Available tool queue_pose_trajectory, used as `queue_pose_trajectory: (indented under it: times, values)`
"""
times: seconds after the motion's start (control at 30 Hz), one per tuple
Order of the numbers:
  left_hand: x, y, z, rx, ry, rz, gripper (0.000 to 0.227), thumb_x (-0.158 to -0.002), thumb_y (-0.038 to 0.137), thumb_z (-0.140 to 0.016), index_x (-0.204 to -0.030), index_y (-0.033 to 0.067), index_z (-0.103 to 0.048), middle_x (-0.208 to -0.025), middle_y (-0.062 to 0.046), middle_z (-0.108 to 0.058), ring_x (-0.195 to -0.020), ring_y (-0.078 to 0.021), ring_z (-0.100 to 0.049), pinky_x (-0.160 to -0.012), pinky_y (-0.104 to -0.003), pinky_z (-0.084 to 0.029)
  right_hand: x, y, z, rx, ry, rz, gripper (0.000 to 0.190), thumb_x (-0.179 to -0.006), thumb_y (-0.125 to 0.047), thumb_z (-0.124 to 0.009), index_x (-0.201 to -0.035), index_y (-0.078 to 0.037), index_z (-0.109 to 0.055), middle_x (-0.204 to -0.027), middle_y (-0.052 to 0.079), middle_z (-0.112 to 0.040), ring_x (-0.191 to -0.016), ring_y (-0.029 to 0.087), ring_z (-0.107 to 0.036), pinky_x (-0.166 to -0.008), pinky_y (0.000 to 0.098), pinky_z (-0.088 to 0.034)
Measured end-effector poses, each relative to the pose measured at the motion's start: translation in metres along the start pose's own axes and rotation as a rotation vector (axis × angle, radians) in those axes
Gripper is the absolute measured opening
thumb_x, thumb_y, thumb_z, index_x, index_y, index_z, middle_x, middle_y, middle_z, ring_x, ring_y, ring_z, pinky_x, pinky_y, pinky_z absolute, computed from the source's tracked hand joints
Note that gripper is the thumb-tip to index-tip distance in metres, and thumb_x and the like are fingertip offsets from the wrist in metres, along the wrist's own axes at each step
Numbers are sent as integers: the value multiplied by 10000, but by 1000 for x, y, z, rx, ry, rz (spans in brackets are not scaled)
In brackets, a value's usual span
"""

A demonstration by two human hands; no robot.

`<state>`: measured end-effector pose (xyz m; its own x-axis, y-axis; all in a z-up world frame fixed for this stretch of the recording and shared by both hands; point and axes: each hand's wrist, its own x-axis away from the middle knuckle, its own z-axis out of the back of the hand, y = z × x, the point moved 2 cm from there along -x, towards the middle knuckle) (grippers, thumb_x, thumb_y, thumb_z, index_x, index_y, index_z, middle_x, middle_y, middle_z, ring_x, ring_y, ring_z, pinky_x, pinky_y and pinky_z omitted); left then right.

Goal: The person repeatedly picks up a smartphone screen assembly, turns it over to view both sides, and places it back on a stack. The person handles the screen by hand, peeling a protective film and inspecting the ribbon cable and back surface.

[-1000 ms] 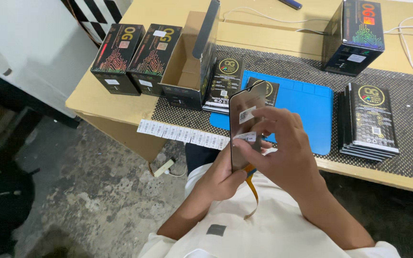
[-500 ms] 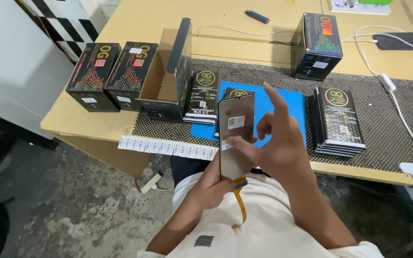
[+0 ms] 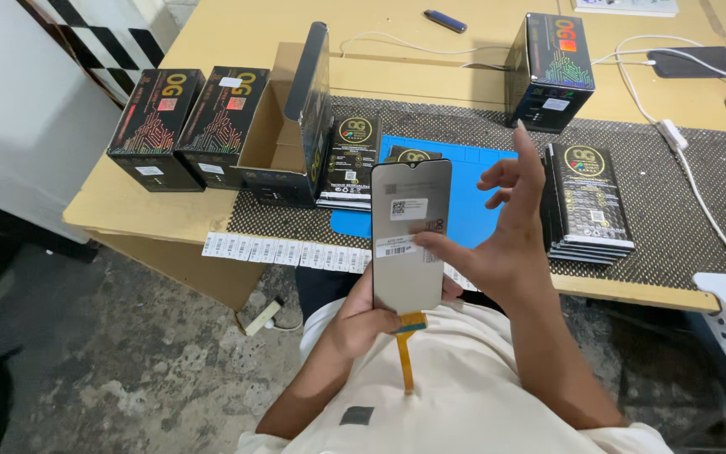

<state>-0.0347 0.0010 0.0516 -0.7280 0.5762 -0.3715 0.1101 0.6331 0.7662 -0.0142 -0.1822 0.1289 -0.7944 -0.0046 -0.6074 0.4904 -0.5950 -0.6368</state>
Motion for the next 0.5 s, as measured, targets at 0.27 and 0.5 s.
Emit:
queue_pose_trajectory:
  times: [0.27, 0.5]
  values:
    - [7, -9, 8, -51, 38, 115, 744, -791, 15, -585, -1496, -32, -355, -1358, -260, -603, -1289, -394, -589, -1054, -496, -510, -1, 9, -6, -88, 5, 0, 1319, -653, -388, -986, -1621, -159, -121, -1333, 107, -430, -1174, 229, -533, -957, 371, -425]
    - [-1, -9, 14, -2, 0, 63, 739, -845, 210, -738, -1431, -83, -397, -1212, -333, -674, -1183, -418, -661, -1028, -483, -506, 14, 38, -10, -138, -51, 45, 1241, -753, -402, -942, -1634, -198, -94, -1322, 112, -431, -1147, 232, -532, -904, 356, -480]
